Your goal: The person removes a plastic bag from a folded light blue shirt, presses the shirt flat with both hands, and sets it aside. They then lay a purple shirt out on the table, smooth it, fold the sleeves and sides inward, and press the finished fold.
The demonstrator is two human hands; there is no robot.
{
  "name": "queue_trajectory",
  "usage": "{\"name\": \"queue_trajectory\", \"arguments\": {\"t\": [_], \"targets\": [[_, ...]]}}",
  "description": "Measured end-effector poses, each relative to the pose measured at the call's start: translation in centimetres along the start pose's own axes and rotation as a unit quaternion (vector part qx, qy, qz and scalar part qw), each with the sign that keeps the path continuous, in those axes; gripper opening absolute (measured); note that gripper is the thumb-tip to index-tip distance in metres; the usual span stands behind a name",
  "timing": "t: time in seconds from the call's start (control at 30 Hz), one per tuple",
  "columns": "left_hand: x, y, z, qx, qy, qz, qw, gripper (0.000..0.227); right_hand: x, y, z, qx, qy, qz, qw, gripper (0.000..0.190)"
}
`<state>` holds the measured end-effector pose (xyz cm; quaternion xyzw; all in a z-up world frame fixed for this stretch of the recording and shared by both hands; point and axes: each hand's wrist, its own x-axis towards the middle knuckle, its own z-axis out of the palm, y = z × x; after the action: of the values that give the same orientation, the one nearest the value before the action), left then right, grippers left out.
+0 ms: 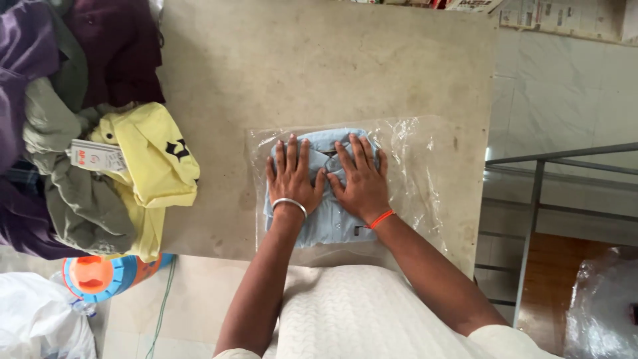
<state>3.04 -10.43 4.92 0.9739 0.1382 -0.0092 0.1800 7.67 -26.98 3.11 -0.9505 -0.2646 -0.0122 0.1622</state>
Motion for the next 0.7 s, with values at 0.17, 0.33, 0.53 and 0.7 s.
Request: {"name": "queue_trajectory", "arguments": {"t": [0.17, 0.33, 0.53, 0.7], "targets": [[1.1, -0.6, -0.3, -0.008, -0.008, 0.024, 1.0, 0.077, 0.6, -0.4, 0.0, 0.01, 0.024, 0.021, 0.999, 0.075], [2.8, -2.0, 0.0, -0.014, -0.02, 0.073, 0.997, 0.076, 1.2, -1.1, 0.1, -0.011, 0.033, 0.058, 0.998, 0.081], [2.8, -4.5, -0.9, -0.049, -0.062, 0.125, 0.989, 0.079, -2.1, -3.3, -1.2, 0.118, 0.094, 0.002, 0.988, 0.07], [-1.8, -6.4, -4.3, -0.068, -0.071, 0.168, 0.981, 0.088, -6.6, -8.5, -4.2, 0.136, 0.008, 0.035, 0.99, 0.059]]}}
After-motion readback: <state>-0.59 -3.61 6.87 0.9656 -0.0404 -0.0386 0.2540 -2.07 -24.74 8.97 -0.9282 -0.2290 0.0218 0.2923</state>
